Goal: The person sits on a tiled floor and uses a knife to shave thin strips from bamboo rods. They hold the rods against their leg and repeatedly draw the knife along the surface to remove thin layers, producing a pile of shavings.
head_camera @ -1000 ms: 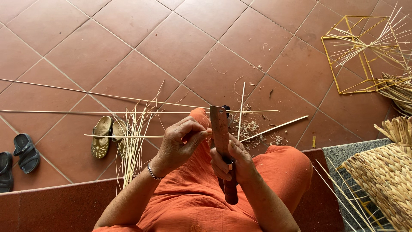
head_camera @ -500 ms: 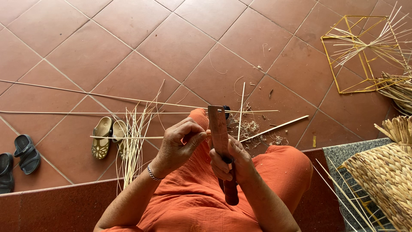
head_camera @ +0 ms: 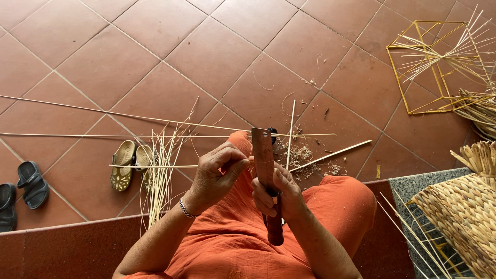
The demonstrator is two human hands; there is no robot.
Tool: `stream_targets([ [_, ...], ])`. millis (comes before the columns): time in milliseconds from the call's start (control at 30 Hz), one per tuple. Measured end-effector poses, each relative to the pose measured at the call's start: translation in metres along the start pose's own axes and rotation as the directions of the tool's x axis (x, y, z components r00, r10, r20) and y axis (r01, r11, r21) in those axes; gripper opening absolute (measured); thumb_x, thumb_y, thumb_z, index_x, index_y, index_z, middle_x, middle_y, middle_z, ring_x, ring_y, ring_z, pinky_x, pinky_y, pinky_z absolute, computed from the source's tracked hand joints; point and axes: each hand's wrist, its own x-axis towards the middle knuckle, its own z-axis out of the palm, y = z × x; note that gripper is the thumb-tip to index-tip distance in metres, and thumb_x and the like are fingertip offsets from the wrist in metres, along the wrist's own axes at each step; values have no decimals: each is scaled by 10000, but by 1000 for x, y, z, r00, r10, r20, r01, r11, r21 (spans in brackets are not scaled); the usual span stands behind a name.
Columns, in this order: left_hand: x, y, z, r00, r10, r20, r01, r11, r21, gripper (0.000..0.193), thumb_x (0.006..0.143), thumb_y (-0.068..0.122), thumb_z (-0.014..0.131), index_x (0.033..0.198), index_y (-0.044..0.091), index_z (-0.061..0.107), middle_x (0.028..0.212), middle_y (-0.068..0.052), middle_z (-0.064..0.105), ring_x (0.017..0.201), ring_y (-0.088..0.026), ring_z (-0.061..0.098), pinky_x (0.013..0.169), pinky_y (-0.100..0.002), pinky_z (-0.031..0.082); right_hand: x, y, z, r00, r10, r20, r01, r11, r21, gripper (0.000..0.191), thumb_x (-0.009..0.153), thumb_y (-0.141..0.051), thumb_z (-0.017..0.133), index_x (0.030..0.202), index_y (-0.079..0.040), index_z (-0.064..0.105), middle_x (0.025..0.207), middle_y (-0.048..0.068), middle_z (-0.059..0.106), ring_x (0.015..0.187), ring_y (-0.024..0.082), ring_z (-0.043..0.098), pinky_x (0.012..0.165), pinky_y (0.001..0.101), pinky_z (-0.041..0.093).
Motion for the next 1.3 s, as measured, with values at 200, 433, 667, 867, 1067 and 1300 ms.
stream_targets([
  [200, 2, 3, -4, 999, 33, 18, -34, 999, 38, 71, 928, 60, 762, 927, 32, 696, 826, -20, 656, 665, -70, 592, 548, -229, 495, 1, 1, -1, 999, -5, 34, 4, 1000, 27, 557, 1125, -418, 469, 1557, -68, 426, 620, 44, 468, 405, 118, 409, 394, 265, 404],
  [433, 2, 5, -10, 998, 33, 52, -36, 998, 51, 70, 935, 57, 753, 928, 32, 688, 822, -24, 654, 667, -82, 603, 544, -241, 497, 2, 3, -3, 1000, 9, 29, -11, 998, 56, 532, 1126, -407, 477, 1543, -78, 450, 619, 49, 470, 406, 115, 408, 393, 263, 401],
  [667, 2, 6, -11, 997, 35, 69, -40, 996, 78, 68, 938, 56, 751, 921, 38, 688, 810, -20, 648, 638, -79, 582, 527, -242, 479, 2, 5, -1, 1000, 25, 1, -25, 996, 82, 513, 1119, -411, 498, 1525, -99, 473, 628, 50, 454, 414, 117, 401, 397, 259, 389],
  [867, 2, 4, -12, 997, 8, 73, -14, 997, 81, 70, 926, 58, 760, 912, 31, 697, 804, -25, 650, 630, -82, 584, 525, -244, 480, 4, 7, -2, 998, 58, 16, -60, 989, 135, 469, 1108, -415, 498, 1485, -137, 506, 629, 54, 453, 416, 124, 398, 400, 262, 375],
  [1067, 2, -2, -14, 997, 22, 78, -27, 998, 59, 85, 934, 70, 757, 915, 18, 692, 819, -34, 668, 668, -98, 614, 567, -252, 514, 9, 7, -1, 997, 66, -25, -63, 992, 109, 418, 1126, -398, 495, 1435, -118, 526, 618, 51, 446, 404, 118, 391, 387, 256, 367],
  [1300, 3, -10, -26, 986, 1, 164, -7, 999, 36, 92, 947, 120, 732, 946, 31, 711, 852, -35, 698, 696, -85, 635, 585, -241, 556, 9, -3, 10, 999, 47, -20, -47, 999, 5, 527, 1110, -448, 431, 1507, -104, 465, 604, 24, 441, 397, 103, 380, 381, 253, 365],
])
